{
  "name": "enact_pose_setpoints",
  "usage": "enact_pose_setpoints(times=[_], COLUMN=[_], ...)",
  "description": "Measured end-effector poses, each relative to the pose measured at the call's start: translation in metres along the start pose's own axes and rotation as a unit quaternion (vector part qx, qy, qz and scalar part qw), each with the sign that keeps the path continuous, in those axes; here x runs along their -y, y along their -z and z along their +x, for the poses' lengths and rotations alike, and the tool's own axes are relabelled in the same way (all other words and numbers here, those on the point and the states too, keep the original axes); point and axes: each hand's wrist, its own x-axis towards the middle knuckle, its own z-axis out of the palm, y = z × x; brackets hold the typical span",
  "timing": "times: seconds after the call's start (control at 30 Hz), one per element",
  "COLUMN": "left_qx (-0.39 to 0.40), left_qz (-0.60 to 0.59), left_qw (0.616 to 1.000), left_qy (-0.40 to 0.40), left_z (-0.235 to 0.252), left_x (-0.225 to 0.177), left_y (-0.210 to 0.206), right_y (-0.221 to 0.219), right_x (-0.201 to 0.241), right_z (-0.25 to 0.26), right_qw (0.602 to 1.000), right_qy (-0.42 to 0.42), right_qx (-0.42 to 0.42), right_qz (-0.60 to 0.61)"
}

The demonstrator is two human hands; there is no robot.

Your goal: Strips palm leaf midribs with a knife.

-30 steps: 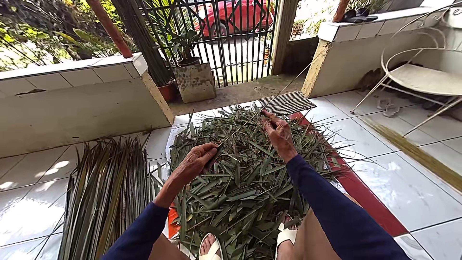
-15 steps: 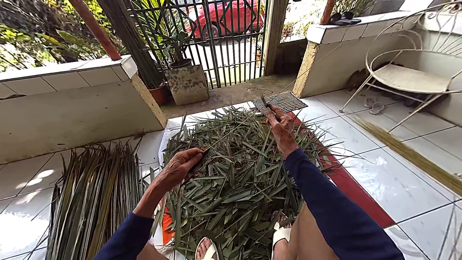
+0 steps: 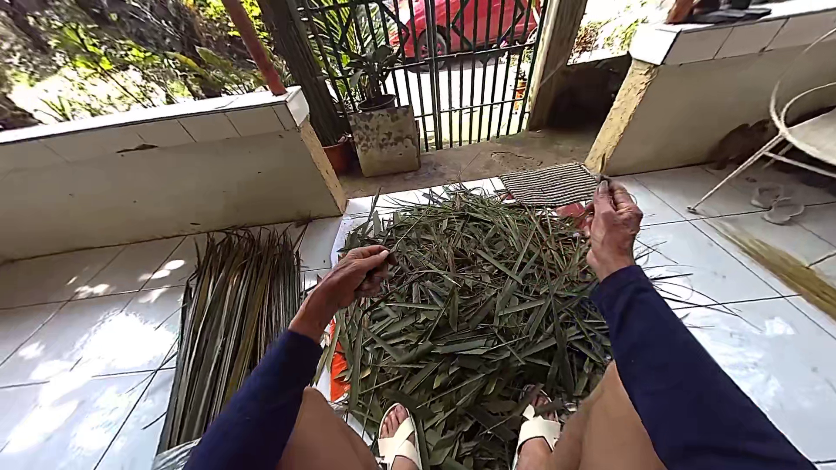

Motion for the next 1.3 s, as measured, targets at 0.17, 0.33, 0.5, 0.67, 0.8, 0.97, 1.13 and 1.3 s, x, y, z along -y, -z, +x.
enact_pose_setpoints(times=[0.17, 0.33, 0.5, 0.67, 0.8, 0.97, 1.13, 1.3], left_qx=[0.066, 0.135, 0.186, 0.204, 0.213, 0.223, 0.211, 0.029], left_qz=[-0.131, -0.158, -0.141, -0.138, -0.149, -0.139, -0.127, -0.133], left_qw=[0.989, 0.978, 0.972, 0.969, 0.965, 0.964, 0.969, 0.989], left_qy=[0.020, 0.018, 0.014, 0.019, 0.022, 0.033, 0.023, -0.056], left_z=[0.020, 0.032, 0.034, 0.034, 0.033, 0.030, 0.027, 0.038], left_x=[-0.006, -0.015, -0.017, -0.014, -0.014, -0.014, -0.013, -0.013], left_y=[-0.035, -0.065, -0.072, -0.065, -0.065, -0.062, -0.061, -0.073], right_y=[-0.051, -0.084, -0.079, -0.073, -0.073, -0.072, -0.064, -0.064], right_x=[0.019, 0.026, 0.026, 0.027, 0.028, 0.032, 0.024, 0.016], right_z=[-0.075, -0.102, -0.097, -0.098, -0.098, -0.094, -0.062, -0.056], right_qw=[0.975, 0.951, 0.950, 0.946, 0.942, 0.953, 0.977, 0.989], right_qy=[0.071, 0.111, 0.129, 0.158, 0.178, 0.164, 0.097, 0.038], right_qx=[0.196, 0.274, 0.273, 0.262, 0.255, 0.226, 0.171, 0.126], right_qz=[-0.081, -0.094, -0.081, -0.108, -0.125, -0.120, -0.085, -0.062])
